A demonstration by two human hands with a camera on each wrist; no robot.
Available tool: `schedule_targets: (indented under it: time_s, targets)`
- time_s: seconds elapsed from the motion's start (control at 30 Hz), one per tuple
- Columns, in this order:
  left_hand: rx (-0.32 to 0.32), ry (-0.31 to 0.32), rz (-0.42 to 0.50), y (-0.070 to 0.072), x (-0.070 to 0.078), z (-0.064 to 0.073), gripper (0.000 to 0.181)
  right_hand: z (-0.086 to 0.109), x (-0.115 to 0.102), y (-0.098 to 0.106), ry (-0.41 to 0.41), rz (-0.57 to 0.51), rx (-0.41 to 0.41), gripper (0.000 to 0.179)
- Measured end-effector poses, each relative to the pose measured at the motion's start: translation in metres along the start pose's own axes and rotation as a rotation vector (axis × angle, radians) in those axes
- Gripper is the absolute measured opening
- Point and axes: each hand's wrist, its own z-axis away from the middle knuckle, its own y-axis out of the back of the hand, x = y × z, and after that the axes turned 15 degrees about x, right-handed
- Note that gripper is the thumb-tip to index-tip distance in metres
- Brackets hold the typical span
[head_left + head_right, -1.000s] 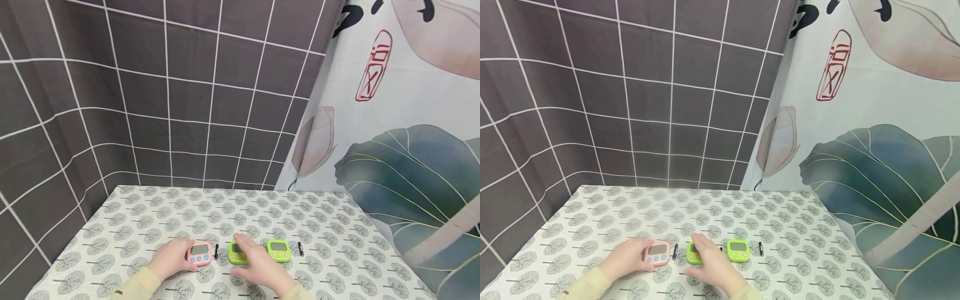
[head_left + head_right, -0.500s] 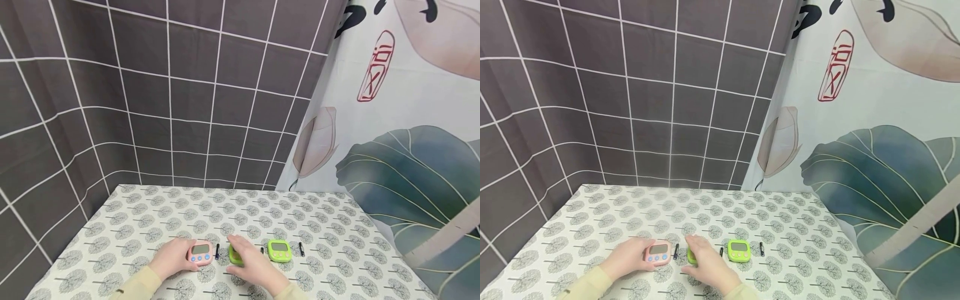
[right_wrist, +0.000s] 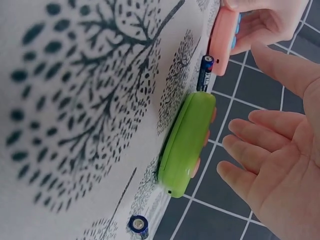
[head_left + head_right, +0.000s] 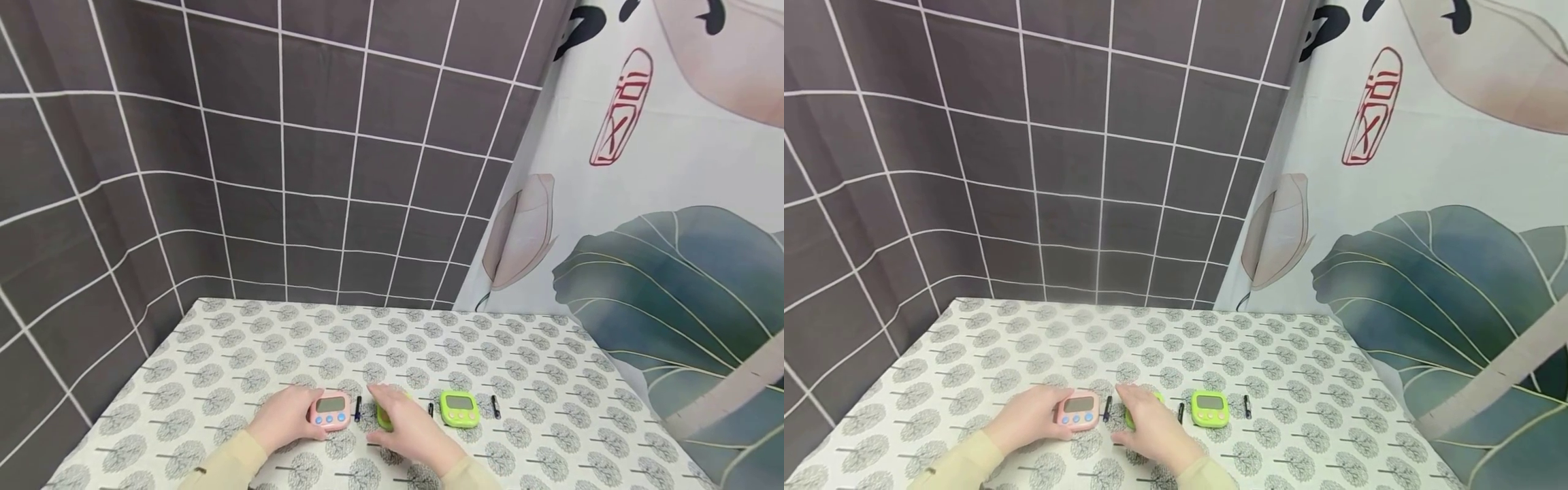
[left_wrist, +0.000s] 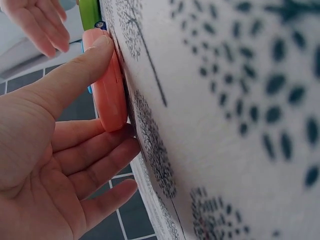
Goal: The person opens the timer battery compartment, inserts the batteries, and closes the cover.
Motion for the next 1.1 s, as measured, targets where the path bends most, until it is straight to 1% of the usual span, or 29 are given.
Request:
schedule_targets:
  time_s: [0.2, 0.27, 0.47, 0.67, 0.8, 0.9, 1.1]
  targets:
    - [-0.014, 0.033, 0.027, 0.000, -0.001, 0.000, 0.070, -0.007, -0.001, -0.007, 0.038, 0.033, 0.003, 0.071]
    - [-0.014, 0.034, 0.029, 0.001, -0.002, 0.000, 0.070, -0.010, -0.004, -0.011, 0.041, 0.021, -0.006, 0.070]
    - [0.008, 0.023, 0.008, 0.002, -0.003, 0.001, 0.071, -0.018, -0.014, -0.018, 0.010, -0.042, -0.055, 0.069]
    - [0.001, 0.020, 0.023, 0.003, -0.001, 0.002, 0.070, -0.020, -0.019, -0.021, 0.007, -0.044, -0.047, 0.070]
    - [-0.005, 0.020, 0.021, 0.004, 0.000, 0.001, 0.069, -0.024, -0.018, -0.023, 0.030, -0.032, -0.037, 0.067]
    - [-0.008, 0.016, 0.013, 0.003, -0.001, 0.000, 0.067, -0.027, -0.016, -0.026, 0.050, -0.004, -0.024, 0.064]
    - [-0.015, 0.000, -0.004, 0.001, -0.001, 0.000, 0.069, -0.029, -0.018, -0.029, 0.056, 0.037, -0.032, 0.065]
